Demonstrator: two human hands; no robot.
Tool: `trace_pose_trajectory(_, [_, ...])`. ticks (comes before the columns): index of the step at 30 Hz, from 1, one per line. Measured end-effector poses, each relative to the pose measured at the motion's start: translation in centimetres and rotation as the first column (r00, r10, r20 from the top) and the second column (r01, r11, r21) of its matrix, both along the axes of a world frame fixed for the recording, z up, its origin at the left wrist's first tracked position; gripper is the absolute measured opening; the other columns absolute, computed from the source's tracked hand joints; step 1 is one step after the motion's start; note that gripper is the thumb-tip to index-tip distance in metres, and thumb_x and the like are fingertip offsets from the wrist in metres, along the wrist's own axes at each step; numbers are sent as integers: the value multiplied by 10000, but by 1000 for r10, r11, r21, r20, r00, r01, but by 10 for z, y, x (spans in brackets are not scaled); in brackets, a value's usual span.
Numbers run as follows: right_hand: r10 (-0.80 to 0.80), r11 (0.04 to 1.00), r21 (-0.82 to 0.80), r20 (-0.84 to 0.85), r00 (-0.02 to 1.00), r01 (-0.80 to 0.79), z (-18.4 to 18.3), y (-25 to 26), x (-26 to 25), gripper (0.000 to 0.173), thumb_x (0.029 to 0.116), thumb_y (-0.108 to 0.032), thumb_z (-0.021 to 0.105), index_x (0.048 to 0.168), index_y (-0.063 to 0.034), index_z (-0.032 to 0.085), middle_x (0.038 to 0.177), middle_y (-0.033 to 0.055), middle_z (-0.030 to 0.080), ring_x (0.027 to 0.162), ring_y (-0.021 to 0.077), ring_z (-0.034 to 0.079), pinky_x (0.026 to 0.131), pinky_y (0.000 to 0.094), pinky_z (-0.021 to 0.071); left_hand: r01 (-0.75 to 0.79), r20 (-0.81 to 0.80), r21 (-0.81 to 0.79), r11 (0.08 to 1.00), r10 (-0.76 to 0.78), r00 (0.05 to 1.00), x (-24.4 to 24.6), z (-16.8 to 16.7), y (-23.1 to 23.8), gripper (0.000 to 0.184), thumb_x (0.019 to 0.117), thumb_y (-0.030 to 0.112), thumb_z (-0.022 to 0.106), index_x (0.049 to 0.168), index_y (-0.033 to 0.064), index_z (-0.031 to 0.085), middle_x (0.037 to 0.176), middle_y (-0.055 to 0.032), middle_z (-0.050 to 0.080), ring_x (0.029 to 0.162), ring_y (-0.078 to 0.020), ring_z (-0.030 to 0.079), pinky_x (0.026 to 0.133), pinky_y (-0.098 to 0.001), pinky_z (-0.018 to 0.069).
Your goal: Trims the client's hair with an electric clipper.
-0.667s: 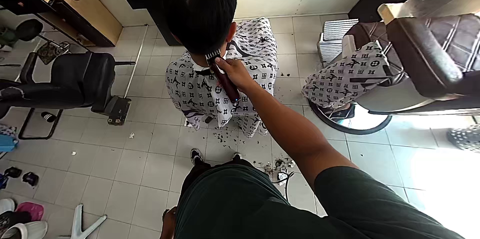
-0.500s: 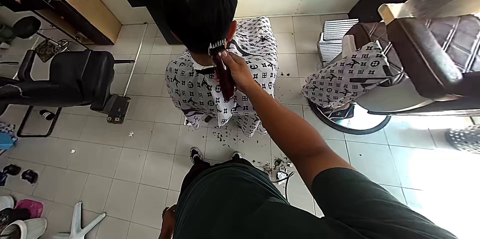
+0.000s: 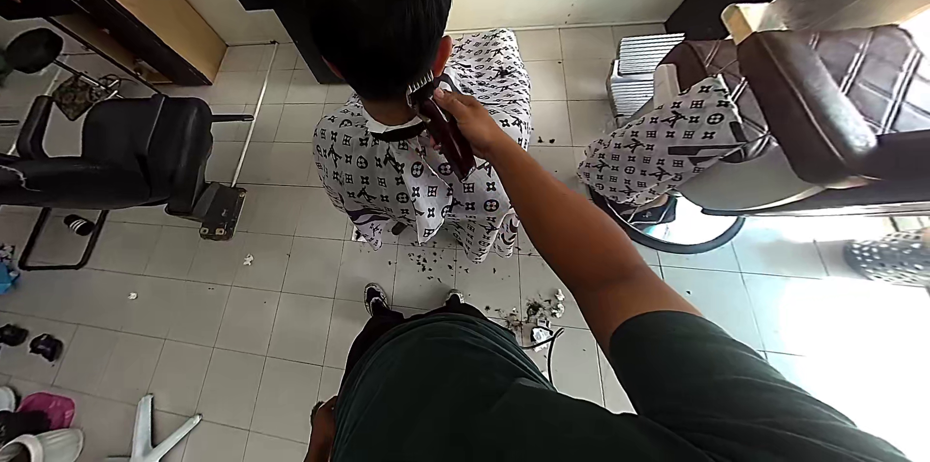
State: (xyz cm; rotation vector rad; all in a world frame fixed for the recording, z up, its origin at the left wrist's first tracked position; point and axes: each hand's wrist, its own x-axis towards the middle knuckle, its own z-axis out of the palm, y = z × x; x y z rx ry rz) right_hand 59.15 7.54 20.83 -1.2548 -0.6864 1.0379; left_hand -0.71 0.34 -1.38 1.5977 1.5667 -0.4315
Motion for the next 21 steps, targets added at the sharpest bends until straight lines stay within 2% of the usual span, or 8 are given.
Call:
trace_pose_trajectory(4, [54,990,-135,108,993,-39,7,-1,4,401,1096,-375,475,1105,-3,625,848,97,675,597,183,680,567,344,617,-27,19,26,999,27,999,3,4,1,215,1021,59,571,1099,-69,725,1072,-269,713,1109,-384,645,1094,-526,399])
trace_pose_trajectory(6, [32,998,-64,60,998,-29,4,-1,6,398,1106,-372,444,1111,-11,612,833,101,677,605,194,687,572,350,620,-4,18,2,1000,4,1000,3,3,2,226,1021,66,562,1109,-65,725,1092,-256,717,1141,-373,637,1140,-512,357])
trace_pose_trajectory(8, [28,998,50,19,999,-29,-1,-1,9,388,1118,-365,388,1143,-36,592,840,91,681,631,197,694,593,352,623,4,97,33,999,-7,995,-16,-23,-2,228,1028,100,566,1079,-48,732,1044,-239,723,1078,-363,657,1065,-531,426])
trace_pose_trajectory(10, [57,998,4,68,996,-57,0,-1,11,396,1114,-362,409,1138,-24,613,838,92,683,615,187,687,576,341,619,0,170,103,995,-17,985,-40,-58,-7,227,1014,139,584,1045,-12,751,986,-207,738,1002,-345,686,992,-542,490])
trace_pose_trajectory(13, [87,987,-143,142,986,-67,6,-2,13,407,1093,-383,481,1105,-6,633,839,97,675,594,178,675,565,338,613,20,36,-19,1000,-19,999,-7,-6,-1,246,1041,74,544,1156,-72,705,1123,-278,704,1144,-395,638,1089,-526,413])
trace_pose_trajectory(16, [15,1000,24,47,999,-17,5,-3,5,386,1119,-354,387,1147,-32,598,860,82,680,634,180,689,594,340,622,34,-65,-47,998,-37,997,11,16,0,250,1036,65,551,1182,-77,697,1164,-285,695,1196,-400,617,1127,-510,379])
trace_pose_trajectory(19, [18,997,-78,117,993,-9,5,-1,-5,418,1103,-387,445,1116,-4,611,831,95,682,611,184,683,583,347,617,-1,62,93,996,-5,998,-38,-49,-9,231,1013,123,594,1075,-40,746,1039,-263,724,1058,-402,670,1003,-553,487])
trace_pose_trajectory(21, [28,983,-186,171,985,4,5,-1,-8,481,1078,-442,494,1078,17,639,822,111,693,611,189,684,591,354,611,-81,104,40,996,77,992,-58,-89,-4,246,1028,167,592,1073,-18,747,1044,-241,723,1054,-386,666,984,-567,496])
